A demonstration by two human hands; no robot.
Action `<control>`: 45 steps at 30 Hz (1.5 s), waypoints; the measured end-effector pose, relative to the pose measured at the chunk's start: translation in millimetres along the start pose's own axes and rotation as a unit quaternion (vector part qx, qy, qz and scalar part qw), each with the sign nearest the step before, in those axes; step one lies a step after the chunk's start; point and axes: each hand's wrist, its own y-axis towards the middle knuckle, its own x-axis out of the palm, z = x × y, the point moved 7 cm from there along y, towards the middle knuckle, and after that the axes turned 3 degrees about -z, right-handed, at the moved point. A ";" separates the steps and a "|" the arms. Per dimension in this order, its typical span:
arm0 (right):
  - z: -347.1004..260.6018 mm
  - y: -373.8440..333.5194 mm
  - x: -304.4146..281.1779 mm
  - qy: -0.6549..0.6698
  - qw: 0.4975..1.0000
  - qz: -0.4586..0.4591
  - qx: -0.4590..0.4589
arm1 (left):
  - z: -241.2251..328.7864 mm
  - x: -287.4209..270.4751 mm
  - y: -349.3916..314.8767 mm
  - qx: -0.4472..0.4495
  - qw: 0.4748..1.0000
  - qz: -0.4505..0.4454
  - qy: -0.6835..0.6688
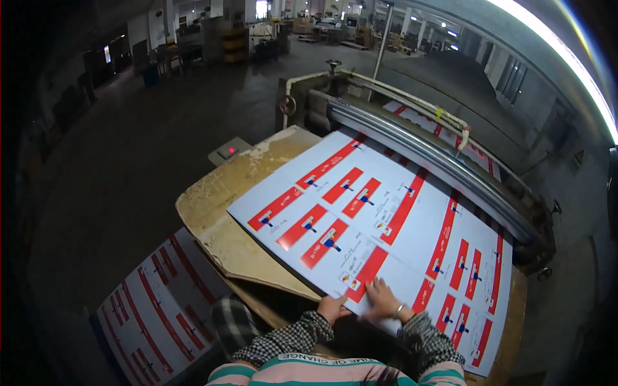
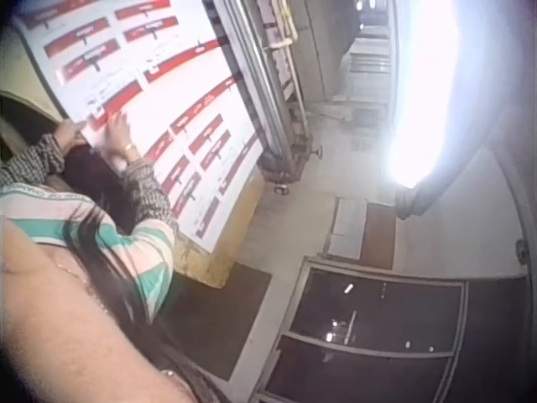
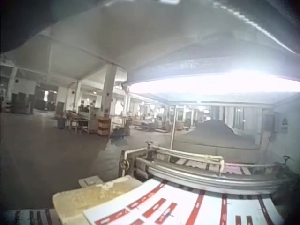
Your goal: Feeding large sheets of printed paper into an industrial coating or laminating machine.
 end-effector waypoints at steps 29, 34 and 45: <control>-12.0 -52.3 -70.6 0.260 0.963 0.057 -0.036 | -26.1 -41.2 29.4 -0.081 0.992 0.043 0.085; 1.8 -46.6 -37.8 0.278 0.959 0.048 -0.029 | -4.4 -2.2 10.5 -0.016 0.999 -0.038 -0.022; -16.7 -21.5 -22.8 -0.045 0.999 0.025 0.015 | 13.6 15.6 -8.9 -0.004 0.999 -0.031 0.017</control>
